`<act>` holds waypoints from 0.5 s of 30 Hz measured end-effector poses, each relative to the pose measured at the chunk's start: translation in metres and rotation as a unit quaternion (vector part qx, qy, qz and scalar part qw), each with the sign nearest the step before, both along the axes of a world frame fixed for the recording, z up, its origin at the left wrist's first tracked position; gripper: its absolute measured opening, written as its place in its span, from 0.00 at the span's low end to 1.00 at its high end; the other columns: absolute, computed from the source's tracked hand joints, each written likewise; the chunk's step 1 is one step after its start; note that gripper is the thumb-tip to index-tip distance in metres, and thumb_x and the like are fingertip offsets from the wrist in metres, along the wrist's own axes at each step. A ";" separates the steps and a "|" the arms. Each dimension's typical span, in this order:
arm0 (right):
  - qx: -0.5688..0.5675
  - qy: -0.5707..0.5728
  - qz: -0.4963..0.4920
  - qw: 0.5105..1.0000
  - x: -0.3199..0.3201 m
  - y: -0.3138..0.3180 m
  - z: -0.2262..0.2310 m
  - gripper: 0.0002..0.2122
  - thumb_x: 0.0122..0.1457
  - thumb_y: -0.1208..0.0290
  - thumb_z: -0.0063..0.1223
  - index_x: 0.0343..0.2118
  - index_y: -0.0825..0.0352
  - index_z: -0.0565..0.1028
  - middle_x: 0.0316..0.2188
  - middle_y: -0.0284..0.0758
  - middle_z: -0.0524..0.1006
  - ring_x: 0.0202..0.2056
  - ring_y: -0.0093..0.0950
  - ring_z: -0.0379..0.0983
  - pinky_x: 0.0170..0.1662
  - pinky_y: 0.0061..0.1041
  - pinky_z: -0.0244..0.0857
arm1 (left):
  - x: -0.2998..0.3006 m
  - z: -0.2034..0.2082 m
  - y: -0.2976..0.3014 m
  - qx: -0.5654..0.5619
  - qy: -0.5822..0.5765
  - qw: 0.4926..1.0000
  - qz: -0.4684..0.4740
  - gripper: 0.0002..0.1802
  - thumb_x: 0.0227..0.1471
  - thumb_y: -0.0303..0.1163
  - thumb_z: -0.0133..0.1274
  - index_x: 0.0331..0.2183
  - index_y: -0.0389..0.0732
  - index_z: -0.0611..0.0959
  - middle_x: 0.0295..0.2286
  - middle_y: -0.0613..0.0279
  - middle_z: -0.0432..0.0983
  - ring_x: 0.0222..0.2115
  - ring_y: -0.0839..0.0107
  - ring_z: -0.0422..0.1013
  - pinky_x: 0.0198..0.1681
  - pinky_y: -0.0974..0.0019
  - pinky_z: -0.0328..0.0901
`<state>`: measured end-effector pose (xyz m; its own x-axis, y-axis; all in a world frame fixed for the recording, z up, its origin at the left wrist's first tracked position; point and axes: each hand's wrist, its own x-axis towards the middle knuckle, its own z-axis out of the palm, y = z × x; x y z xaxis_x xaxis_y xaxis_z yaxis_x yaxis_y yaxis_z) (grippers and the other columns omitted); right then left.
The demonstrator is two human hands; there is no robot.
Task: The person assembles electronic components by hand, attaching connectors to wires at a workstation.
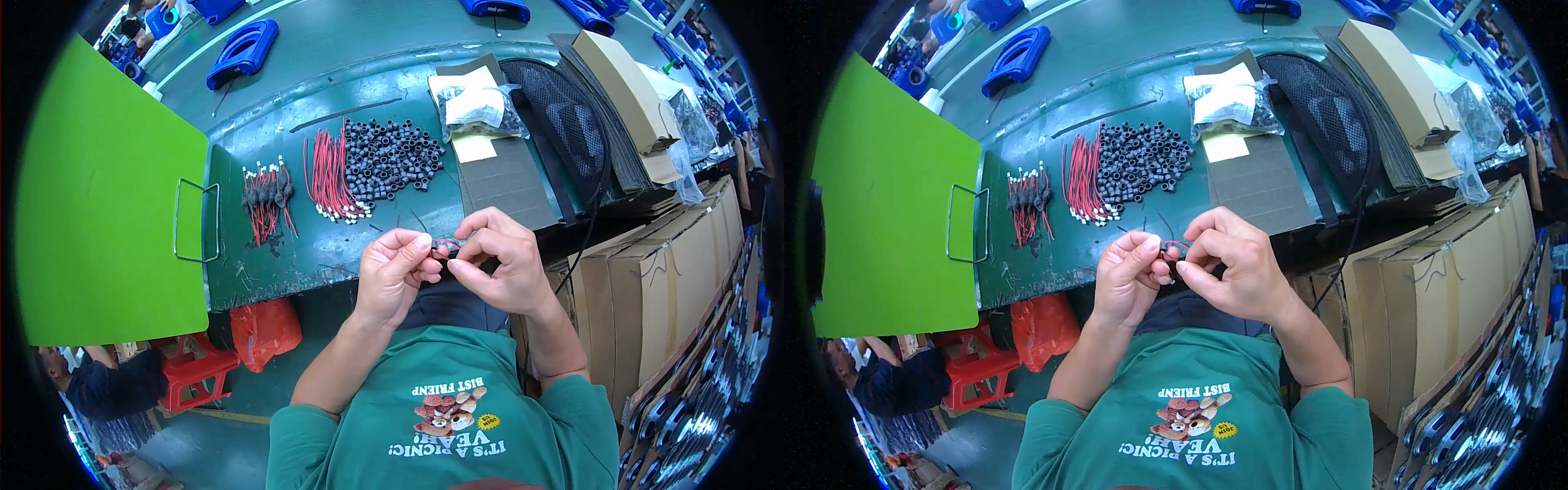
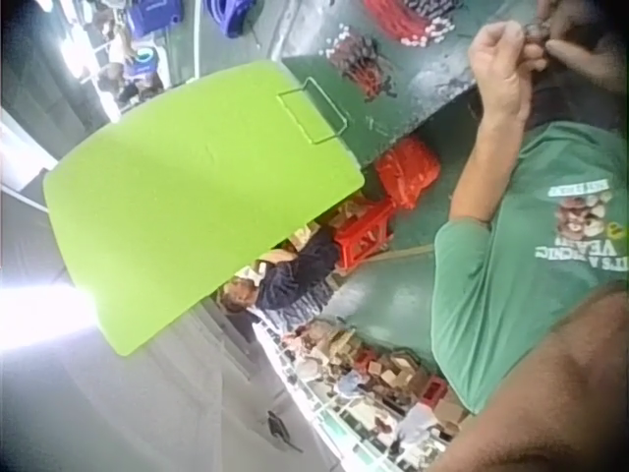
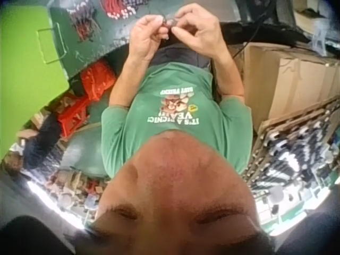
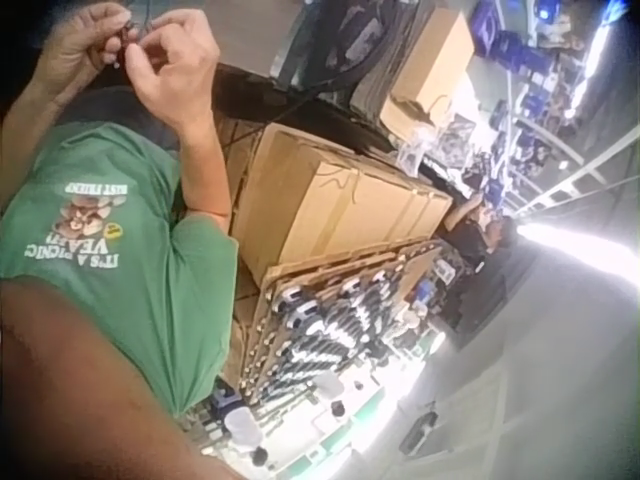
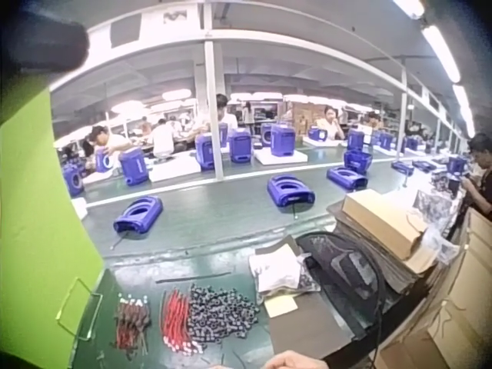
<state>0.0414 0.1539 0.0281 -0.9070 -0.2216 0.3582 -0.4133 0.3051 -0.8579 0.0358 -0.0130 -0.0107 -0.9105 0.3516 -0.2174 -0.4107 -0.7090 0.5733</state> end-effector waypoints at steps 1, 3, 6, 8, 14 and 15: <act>0.000 0.000 0.000 1.000 0.000 -0.002 0.001 0.04 0.39 0.82 0.57 0.18 0.71 0.72 0.28 0.37 0.71 0.21 0.18 0.69 0.22 0.14 0.65 | 0.001 0.000 0.001 -0.011 0.006 1.000 0.012 0.04 0.49 0.25 0.49 0.29 0.34 0.75 0.25 0.51 0.75 0.21 0.74 0.73 0.24 0.74 0.70; 0.035 0.005 -0.022 0.999 0.001 -0.005 0.004 0.06 0.41 0.81 0.55 0.15 0.71 0.69 0.25 0.37 0.69 0.21 0.22 0.70 0.21 0.18 0.66 | 0.002 0.000 0.003 -0.016 0.014 1.000 0.023 0.04 0.49 0.25 0.49 0.29 0.34 0.75 0.25 0.51 0.75 0.21 0.74 0.73 0.24 0.74 0.70; 0.076 0.043 -0.032 0.996 0.001 -0.007 0.000 0.06 0.40 0.81 0.55 0.15 0.70 0.68 0.24 0.36 0.69 0.20 0.24 0.69 0.20 0.19 0.65 | 0.003 -0.001 0.006 -0.039 0.031 0.998 0.044 0.04 0.48 0.25 0.49 0.29 0.33 0.74 0.25 0.52 0.75 0.20 0.75 0.73 0.24 0.75 0.70; 0.075 0.070 -0.046 0.994 0.002 -0.010 -0.005 0.06 0.39 0.80 0.56 0.16 0.70 0.69 0.24 0.36 0.69 0.19 0.24 0.69 0.19 0.19 0.64 | 0.004 -0.001 0.008 -0.056 0.040 0.996 0.054 0.05 0.48 0.25 0.50 0.29 0.33 0.74 0.25 0.52 0.75 0.20 0.76 0.73 0.24 0.75 0.70; 0.026 0.118 -0.084 0.989 0.001 -0.015 -0.018 0.06 0.40 0.79 0.59 0.19 0.69 0.71 0.24 0.36 0.69 0.20 0.22 0.69 0.21 0.18 0.65 | 0.003 -0.001 0.007 -0.015 -0.005 1.000 0.027 0.06 0.48 0.26 0.50 0.30 0.33 0.75 0.27 0.53 0.75 0.20 0.77 0.72 0.23 0.76 0.70; -0.015 0.083 -0.091 0.992 0.003 -0.016 -0.019 0.06 0.41 0.78 0.59 0.20 0.69 0.71 0.25 0.36 0.70 0.21 0.20 0.69 0.22 0.17 0.65 | 0.003 -0.003 0.006 0.000 -0.009 1.000 0.010 0.07 0.48 0.26 0.50 0.31 0.33 0.76 0.27 0.54 0.75 0.20 0.77 0.72 0.23 0.76 0.69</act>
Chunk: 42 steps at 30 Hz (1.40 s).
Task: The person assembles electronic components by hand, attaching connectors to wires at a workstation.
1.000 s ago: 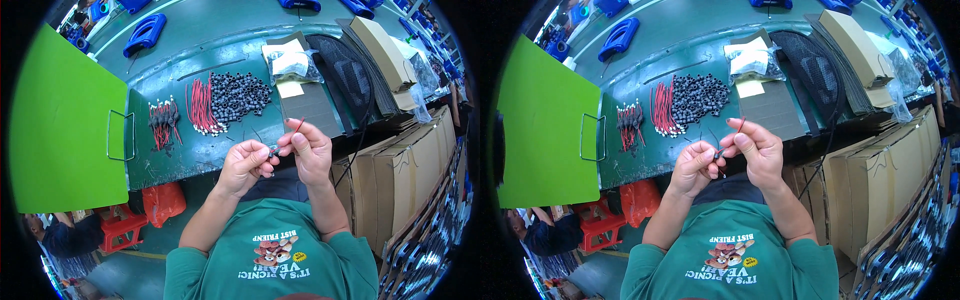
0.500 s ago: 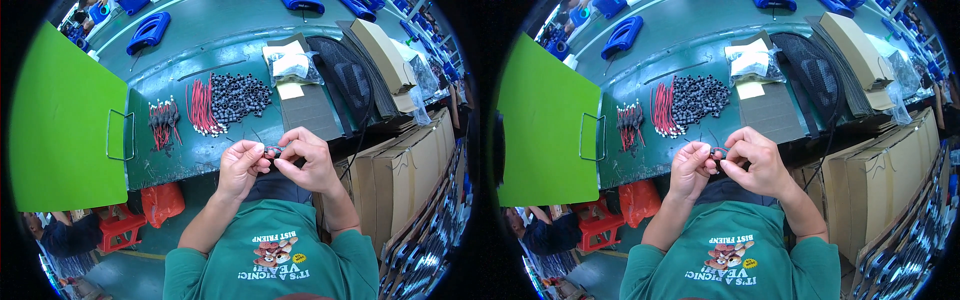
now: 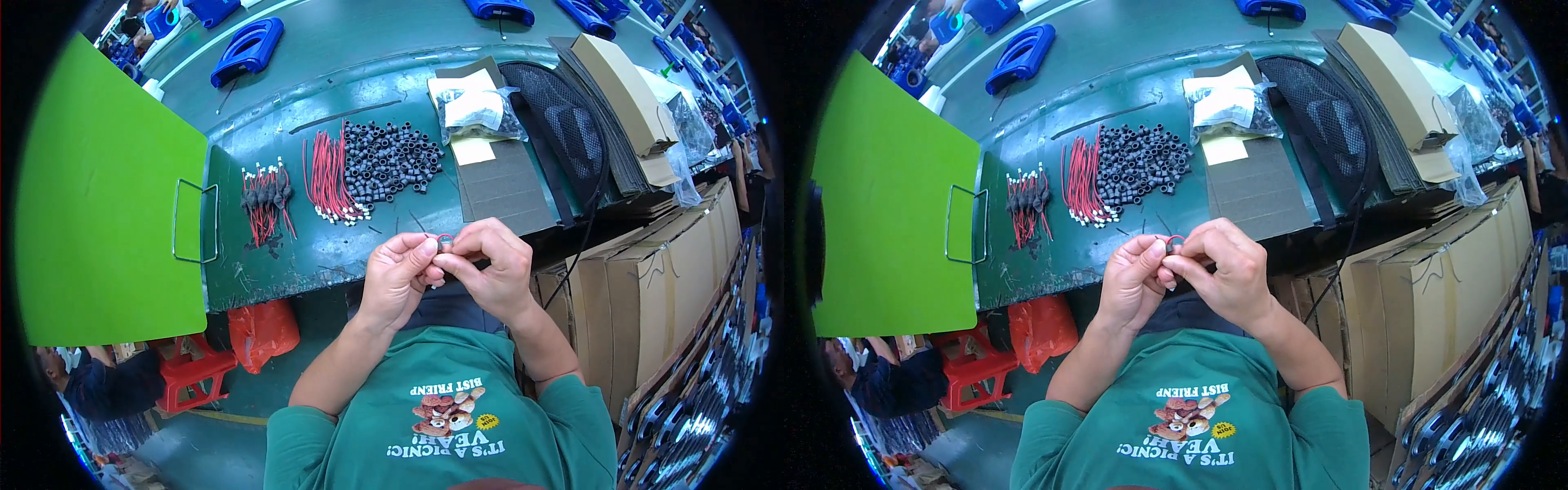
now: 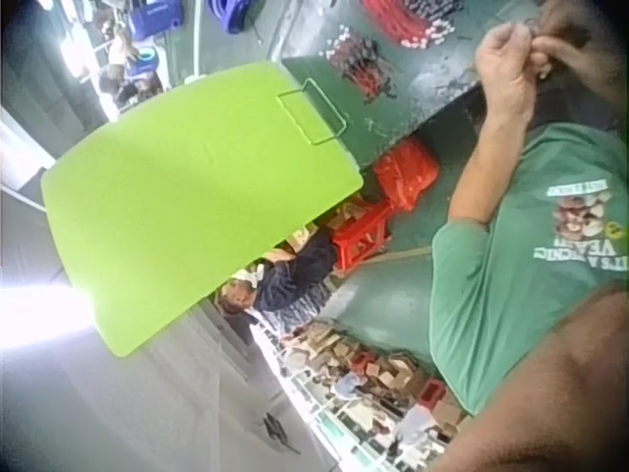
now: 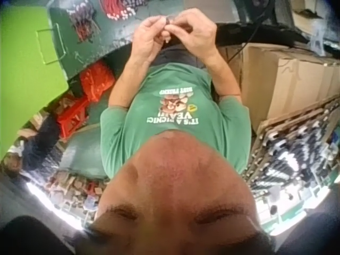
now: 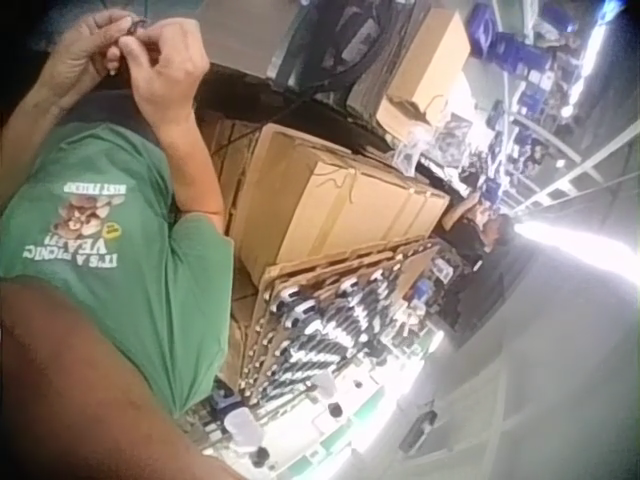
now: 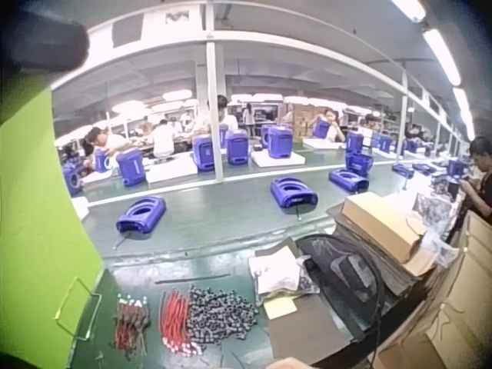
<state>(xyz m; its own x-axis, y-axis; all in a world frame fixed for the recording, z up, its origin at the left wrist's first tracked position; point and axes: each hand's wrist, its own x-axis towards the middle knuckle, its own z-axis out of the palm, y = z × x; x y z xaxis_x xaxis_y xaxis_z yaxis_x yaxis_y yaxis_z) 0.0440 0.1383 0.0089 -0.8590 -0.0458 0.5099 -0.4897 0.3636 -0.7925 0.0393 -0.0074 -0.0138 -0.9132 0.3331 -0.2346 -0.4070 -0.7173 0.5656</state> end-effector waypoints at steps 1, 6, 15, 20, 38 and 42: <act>0.001 0.001 0.000 1.000 0.001 -0.001 0.000 0.06 0.41 0.78 0.59 0.20 0.69 0.71 0.25 0.36 0.70 0.21 0.20 0.69 0.22 0.17 0.65 | -0.001 -0.002 -0.001 0.015 -0.004 1.000 -0.018 0.07 0.49 0.26 0.50 0.31 0.33 0.76 0.27 0.54 0.75 0.20 0.77 0.72 0.23 0.76 0.69; -0.277 -0.185 0.098 0.938 -0.001 0.003 0.000 0.08 0.45 0.79 0.58 0.29 0.72 0.73 0.28 0.34 0.69 0.23 0.16 0.68 0.26 0.13 0.64 | -0.004 -0.001 -0.007 -0.015 0.047 0.997 -0.067 0.07 0.49 0.27 0.50 0.31 0.33 0.77 0.26 0.55 0.75 0.20 0.76 0.72 0.23 0.76 0.69; -0.252 -0.239 0.184 0.919 -0.018 0.008 -0.001 0.04 0.52 0.78 0.50 0.22 0.72 0.71 0.24 0.30 0.69 0.21 0.14 0.66 0.23 0.12 0.60 | -0.006 0.001 -0.012 -0.094 0.087 0.982 -0.135 0.07 0.48 0.27 0.51 0.30 0.33 0.77 0.24 0.56 0.75 0.19 0.78 0.71 0.23 0.76 0.69; -0.283 -0.222 0.119 0.926 -0.016 -0.001 0.005 0.08 0.56 0.70 0.45 0.24 0.68 0.66 0.25 0.32 0.71 0.13 0.11 0.61 0.15 0.07 0.53 | -0.006 0.005 -0.015 -0.097 0.083 0.979 -0.159 0.07 0.48 0.27 0.51 0.30 0.33 0.77 0.22 0.59 0.75 0.19 0.79 0.70 0.22 0.78 0.67; -0.279 -0.298 0.157 0.899 0.009 0.006 0.010 0.07 0.56 0.73 0.43 0.24 0.68 0.63 0.13 0.29 0.67 0.11 0.10 0.56 0.13 0.09 0.49 | -0.026 0.013 -0.019 -0.256 0.258 0.871 -0.330 0.05 0.39 0.26 0.53 0.16 0.38 0.76 0.13 0.75 0.63 0.15 0.87 0.57 0.16 0.79 0.51; -0.233 -0.260 0.169 0.922 0.008 0.009 0.006 0.07 0.57 0.73 0.43 0.25 0.68 0.63 0.14 0.30 0.68 0.12 0.11 0.58 0.14 0.10 0.52 | -0.039 0.026 -0.021 -0.380 0.438 0.773 -0.257 0.04 0.40 0.28 0.54 0.20 0.37 0.78 0.17 0.68 0.68 0.15 0.83 0.60 0.18 0.75 0.55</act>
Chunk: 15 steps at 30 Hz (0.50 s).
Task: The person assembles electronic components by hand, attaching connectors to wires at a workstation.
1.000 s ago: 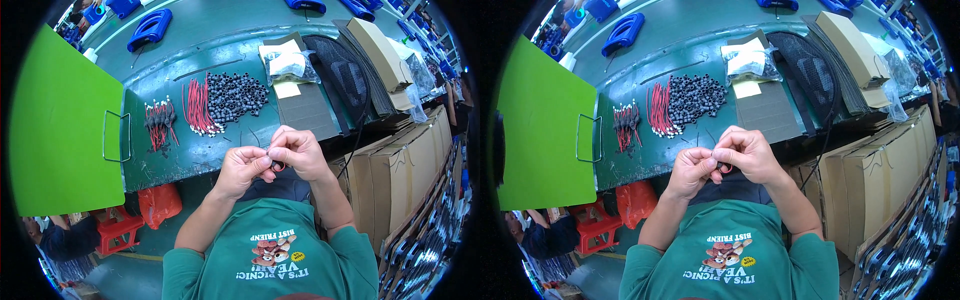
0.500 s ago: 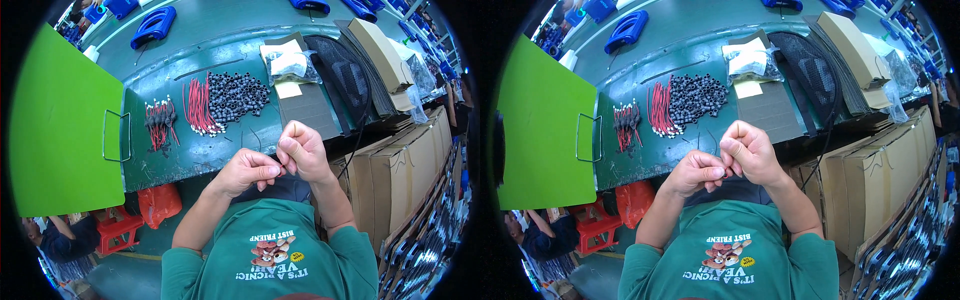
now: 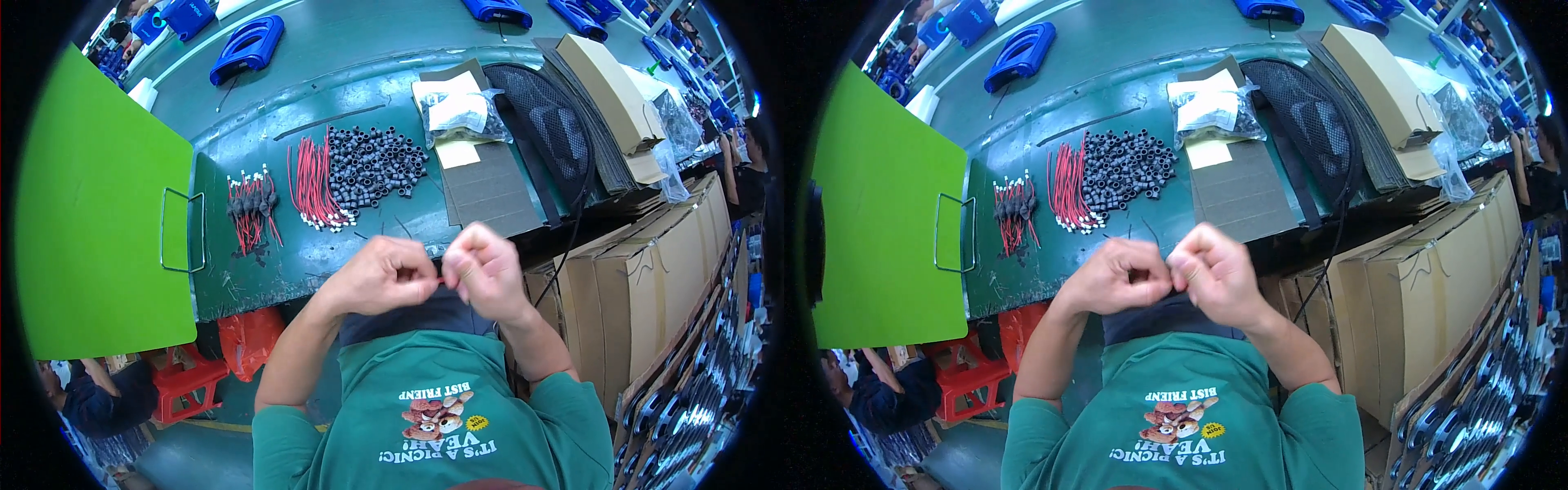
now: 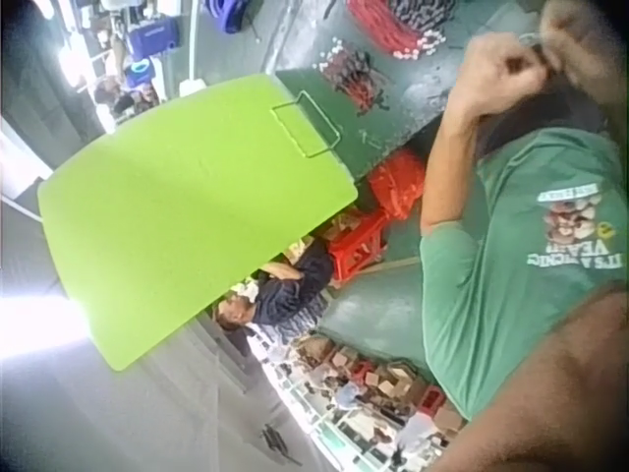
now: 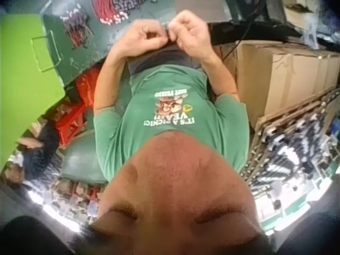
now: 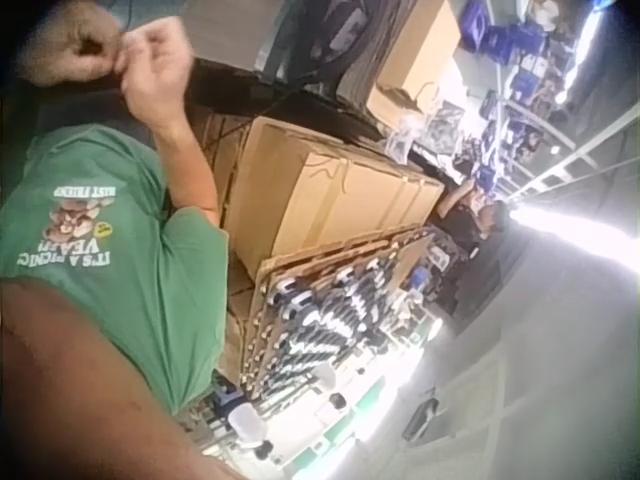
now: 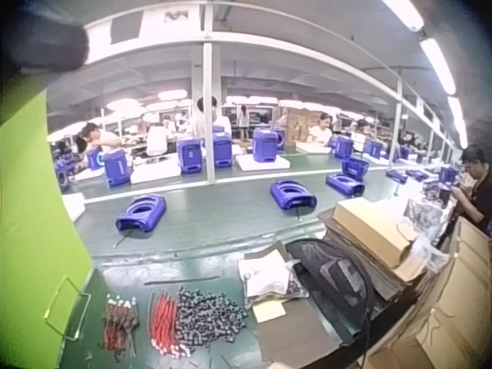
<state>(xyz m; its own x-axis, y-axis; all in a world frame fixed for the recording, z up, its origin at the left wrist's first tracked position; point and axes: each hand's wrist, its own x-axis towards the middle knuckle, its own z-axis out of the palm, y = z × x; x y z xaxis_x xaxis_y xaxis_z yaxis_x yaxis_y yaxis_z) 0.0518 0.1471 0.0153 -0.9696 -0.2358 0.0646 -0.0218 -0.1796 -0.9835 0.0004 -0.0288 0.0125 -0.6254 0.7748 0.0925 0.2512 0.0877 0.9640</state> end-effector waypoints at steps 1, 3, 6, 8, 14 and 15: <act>-0.010 0.040 -0.068 0.997 -0.002 0.004 0.003 0.05 0.57 0.74 0.43 0.26 0.68 0.64 0.16 0.30 0.69 0.15 0.11 0.60 0.17 0.10 0.55 | -0.001 0.000 0.004 0.017 0.110 0.988 0.109 0.04 0.39 0.27 0.57 0.22 0.38 0.79 0.18 0.66 0.70 0.15 0.81 0.62 0.17 0.76 0.56; 0.026 0.190 -0.167 0.967 -0.009 0.017 0.004 0.03 0.55 0.77 0.44 0.27 0.69 0.65 0.21 0.35 0.72 0.20 0.16 0.68 0.22 0.15 0.64 | 0.005 0.009 0.009 0.060 0.194 0.928 0.313 0.05 0.38 0.26 0.59 0.24 0.38 0.80 0.18 0.64 0.70 0.14 0.80 0.62 0.15 0.78 0.57; 0.162 0.405 -0.161 0.885 -0.018 0.021 -0.002 0.04 0.56 0.75 0.42 0.28 0.70 0.64 0.25 0.42 0.73 0.20 0.22 0.70 0.24 0.18 0.66 | 0.010 0.000 0.013 0.075 0.221 0.899 0.372 0.07 0.41 0.27 0.57 0.27 0.35 0.80 0.20 0.61 0.72 0.16 0.80 0.65 0.18 0.78 0.61; 0.181 0.398 -0.104 0.893 -0.014 0.016 -0.002 0.04 0.53 0.77 0.47 0.27 0.70 0.65 0.26 0.43 0.74 0.23 0.27 0.73 0.27 0.22 0.69 | 0.015 0.001 0.030 0.173 -0.200 0.921 0.285 0.09 0.45 0.28 0.54 0.29 0.33 0.80 0.23 0.60 0.74 0.21 0.79 0.69 0.22 0.77 0.65; 0.259 0.415 -0.022 0.872 -0.009 0.019 -0.009 0.05 0.46 0.80 0.53 0.24 0.68 0.67 0.23 0.36 0.73 0.24 0.31 0.72 0.25 0.24 0.67 | 0.007 -0.017 0.049 0.303 -0.372 0.866 0.136 0.09 0.47 0.25 0.51 0.34 0.32 0.78 0.28 0.58 0.75 0.28 0.77 0.71 0.33 0.75 0.67; 0.249 0.415 -0.020 0.875 -0.009 0.021 -0.007 0.06 0.45 0.80 0.53 0.24 0.68 0.67 0.22 0.36 0.72 0.23 0.31 0.72 0.25 0.24 0.66 | 0.008 -0.016 0.049 0.302 -0.404 0.856 0.115 0.10 0.47 0.24 0.51 0.35 0.32 0.78 0.28 0.58 0.75 0.28 0.76 0.71 0.34 0.75 0.67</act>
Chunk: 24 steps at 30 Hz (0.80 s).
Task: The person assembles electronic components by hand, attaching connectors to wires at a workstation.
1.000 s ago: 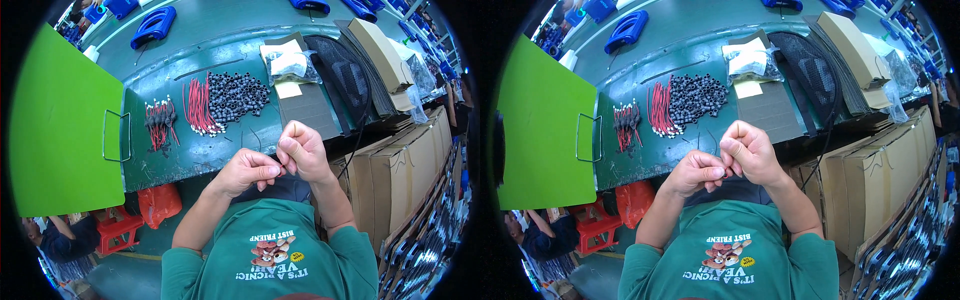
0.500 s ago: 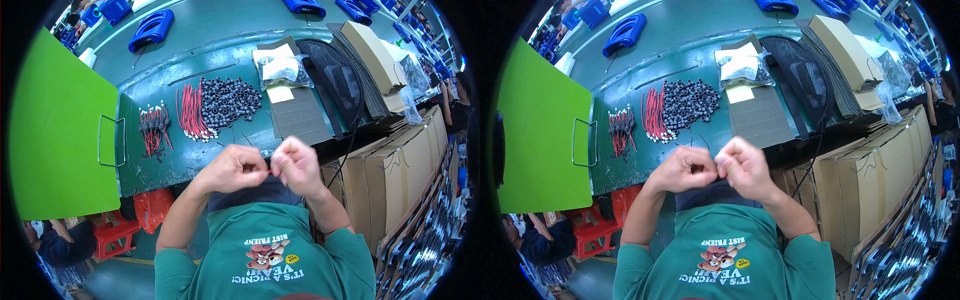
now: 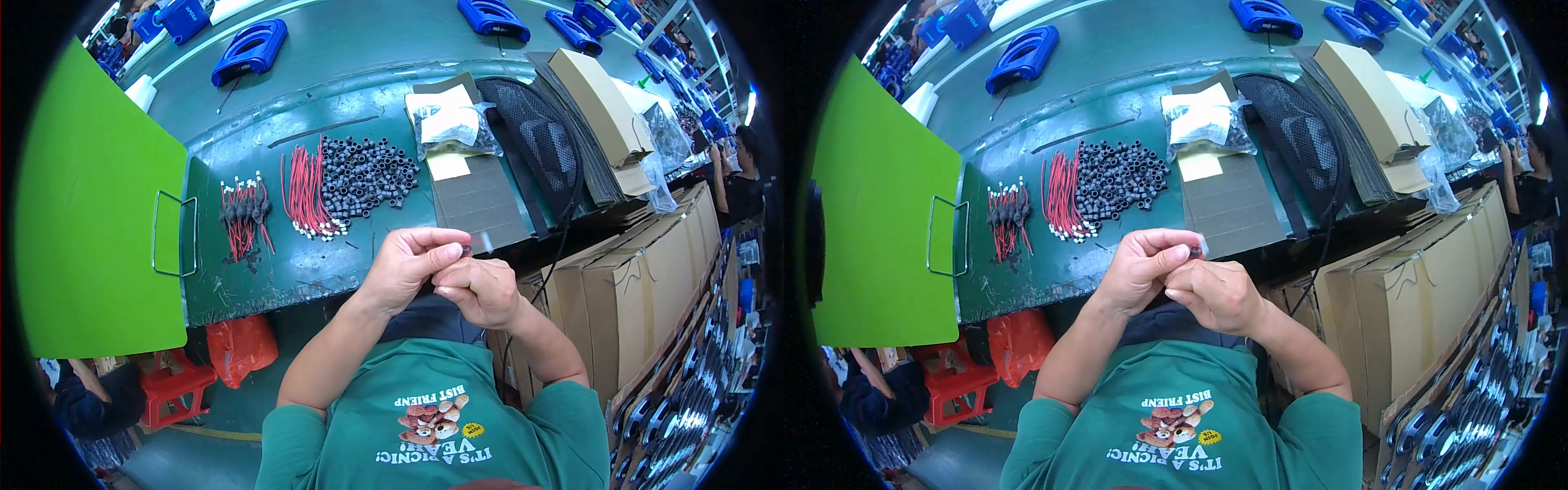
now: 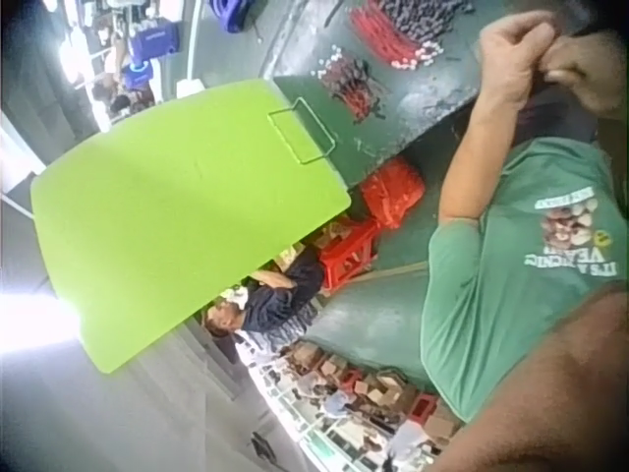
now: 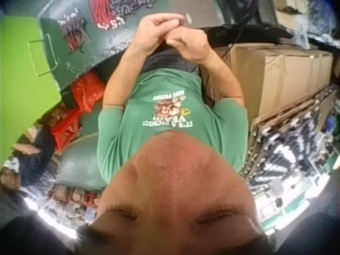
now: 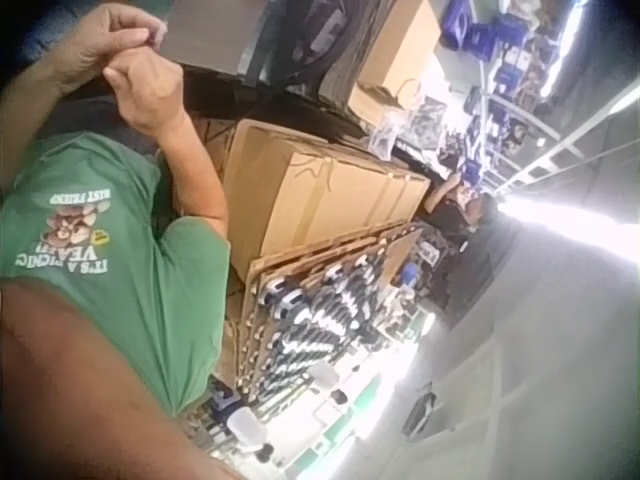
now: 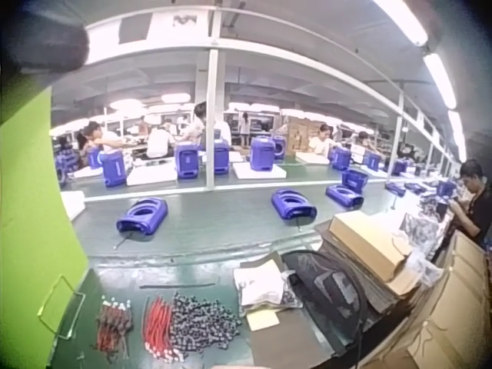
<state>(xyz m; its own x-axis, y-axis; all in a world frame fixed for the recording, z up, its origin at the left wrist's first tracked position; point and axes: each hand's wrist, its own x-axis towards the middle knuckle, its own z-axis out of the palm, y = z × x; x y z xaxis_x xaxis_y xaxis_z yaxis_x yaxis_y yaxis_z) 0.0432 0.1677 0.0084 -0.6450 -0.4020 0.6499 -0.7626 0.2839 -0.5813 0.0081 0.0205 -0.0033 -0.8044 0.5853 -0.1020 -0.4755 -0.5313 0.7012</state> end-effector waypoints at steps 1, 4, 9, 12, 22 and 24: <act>0.002 0.001 -0.003 1.000 0.000 0.001 0.001 0.06 0.45 0.80 0.53 0.24 0.68 0.67 0.22 0.36 0.72 0.23 0.31 0.72 0.25 0.24 0.66 | 0.000 0.002 0.000 0.014 -0.025 0.999 -0.028 0.11 0.47 0.23 0.51 0.36 0.32 0.77 0.29 0.57 0.75 0.29 0.76 0.71 0.34 0.74 0.67; 0.014 0.003 0.010 1.000 0.001 0.002 0.005 0.06 0.45 0.80 0.53 0.24 0.68 0.67 0.22 0.36 0.72 0.23 0.31 0.71 0.25 0.24 0.66 | -0.003 0.002 -0.002 0.029 -0.052 0.996 -0.061 0.13 0.46 0.22 0.51 0.38 0.32 0.76 0.29 0.57 0.75 0.30 0.75 0.72 0.35 0.75 0.67; 0.026 0.001 -0.008 1.000 -0.002 0.005 0.009 0.06 0.43 0.80 0.54 0.22 0.68 0.67 0.19 0.34 0.70 0.21 0.31 0.71 0.24 0.25 0.66 | 0.001 -0.001 0.007 0.038 -0.053 0.998 0.012 0.12 0.47 0.23 0.50 0.37 0.31 0.76 0.28 0.58 0.75 0.29 0.76 0.71 0.34 0.75 0.67; 0.053 -0.011 -0.017 0.998 0.002 0.002 0.007 0.06 0.42 0.80 0.54 0.21 0.67 0.68 0.18 0.34 0.70 0.20 0.31 0.70 0.22 0.24 0.65 | -0.009 -0.005 0.013 0.075 -0.009 0.993 0.090 0.12 0.48 0.25 0.50 0.37 0.31 0.75 0.26 0.60 0.75 0.26 0.77 0.71 0.33 0.75 0.67; 0.068 -0.046 -0.261 0.962 -0.082 0.059 0.025 0.03 0.47 0.77 0.50 0.26 0.67 0.74 0.18 0.37 0.71 0.20 0.30 0.69 0.24 0.24 0.61 | -0.022 -0.010 0.032 0.002 -0.023 0.998 0.056 0.14 0.44 0.23 0.53 0.37 0.30 0.74 0.26 0.60 0.74 0.25 0.76 0.70 0.33 0.75 0.66; 0.185 -0.015 -0.253 0.949 -0.105 0.071 0.012 0.06 0.47 0.77 0.49 0.29 0.66 0.75 0.22 0.37 0.72 0.25 0.32 0.70 0.28 0.26 0.63 | -0.027 -0.017 0.043 -0.005 -0.051 0.998 0.039 0.13 0.45 0.24 0.52 0.37 0.31 0.74 0.27 0.59 0.74 0.25 0.75 0.70 0.33 0.73 0.67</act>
<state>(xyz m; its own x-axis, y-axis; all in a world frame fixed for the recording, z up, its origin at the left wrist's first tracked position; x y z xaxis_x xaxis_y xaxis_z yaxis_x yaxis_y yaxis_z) -0.0621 0.2385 0.0200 -0.8326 -0.2333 0.5024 -0.4588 0.7985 -0.3896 -0.0190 0.0632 -0.0203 -0.8331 0.5193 -0.1902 -0.5011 -0.5633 0.6570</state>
